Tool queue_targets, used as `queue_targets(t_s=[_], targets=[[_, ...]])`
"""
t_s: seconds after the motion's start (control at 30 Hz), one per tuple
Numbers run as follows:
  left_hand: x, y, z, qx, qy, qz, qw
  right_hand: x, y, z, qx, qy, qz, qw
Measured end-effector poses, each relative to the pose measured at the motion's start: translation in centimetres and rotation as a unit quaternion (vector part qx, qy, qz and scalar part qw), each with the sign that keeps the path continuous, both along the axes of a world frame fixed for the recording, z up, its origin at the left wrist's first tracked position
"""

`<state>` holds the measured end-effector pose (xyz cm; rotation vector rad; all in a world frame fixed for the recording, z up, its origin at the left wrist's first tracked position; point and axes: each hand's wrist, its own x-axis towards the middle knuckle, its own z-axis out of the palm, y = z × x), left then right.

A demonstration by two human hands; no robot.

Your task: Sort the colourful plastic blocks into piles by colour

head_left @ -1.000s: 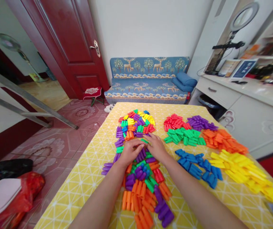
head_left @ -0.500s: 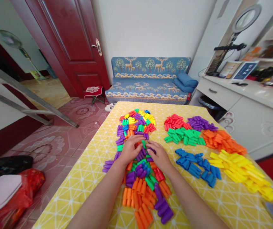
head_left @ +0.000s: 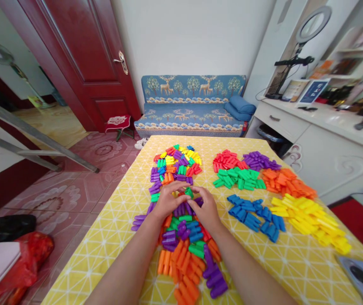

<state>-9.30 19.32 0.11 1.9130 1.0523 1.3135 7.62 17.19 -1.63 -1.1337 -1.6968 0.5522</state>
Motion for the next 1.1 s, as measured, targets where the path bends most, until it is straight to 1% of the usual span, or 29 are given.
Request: queue_targets(t_s=[0.07,0.13,0.2,0.3,0.37,0.43,0.5,0.57,0.67,0.77,0.83,0.9,0.97,1.03,1.07,1.1], targets=[[0.1,-0.1,0.1,-0.011,-0.017,0.015,1.000,0.0,-0.2,0.3,0.021,-0.029,-0.025,0.999],[0.1,-0.1,0.1,-0.010,-0.022,0.025,0.999,-0.2,-0.4,0.4,0.024,-0.038,-0.035,0.998],[0.0,-0.1,0.1,-0.010,-0.013,0.032,0.999,-0.3,-0.6,0.4,0.002,-0.018,-0.027,0.999],[-0.1,-0.1,0.0,-0.022,0.012,0.035,0.999,0.2,-0.4,0.8,-0.043,0.053,-0.033,0.997],[-0.1,-0.1,-0.1,-0.027,0.033,0.037,0.998,1.4,0.2,1.4,-0.056,0.111,-0.069,0.990],[0.0,0.0,-0.1,-0.030,0.049,0.037,0.998,3.4,1.2,2.3,-0.062,0.168,-0.124,0.976],[0.0,0.1,-0.2,-0.033,0.058,0.032,0.997,5.6,2.5,2.9,-0.080,0.227,-0.180,0.954],[0.0,0.1,-0.3,-0.034,0.058,0.028,0.997,7.7,3.8,3.2,-0.110,0.283,-0.216,0.928],[0.0,0.2,-0.3,-0.030,0.058,0.026,0.998,9.9,5.3,3.0,-0.147,0.337,-0.223,0.903],[0.0,0.2,-0.2,-0.026,0.059,0.027,0.998,11.1,5.8,2.4,-0.152,0.356,-0.221,0.895],[0.1,0.2,-0.1,-0.025,0.061,0.027,0.997,11.4,5.7,1.9,-0.150,0.355,-0.225,0.895],[0.1,0.2,-0.1,-0.025,0.064,0.026,0.997,11.4,5.3,1.6,-0.143,0.334,-0.237,0.901],[0.0,0.2,-0.2,-0.027,0.065,0.027,0.997,10.9,4.5,1.6,-0.115,0.285,-0.262,0.915],[0.0,0.2,-0.3,-0.031,0.065,0.028,0.997,10.0,3.2,2.0,-0.070,0.224,-0.277,0.932],[-0.1,0.2,-0.4,-0.033,0.064,0.030,0.997,9.4,2.5,2.3,-0.052,0.192,-0.269,0.942],[-0.1,0.2,-0.4,-0.036,0.060,0.033,0.997,8.7,1.6,2.5,-0.041,0.159,-0.247,0.955]])
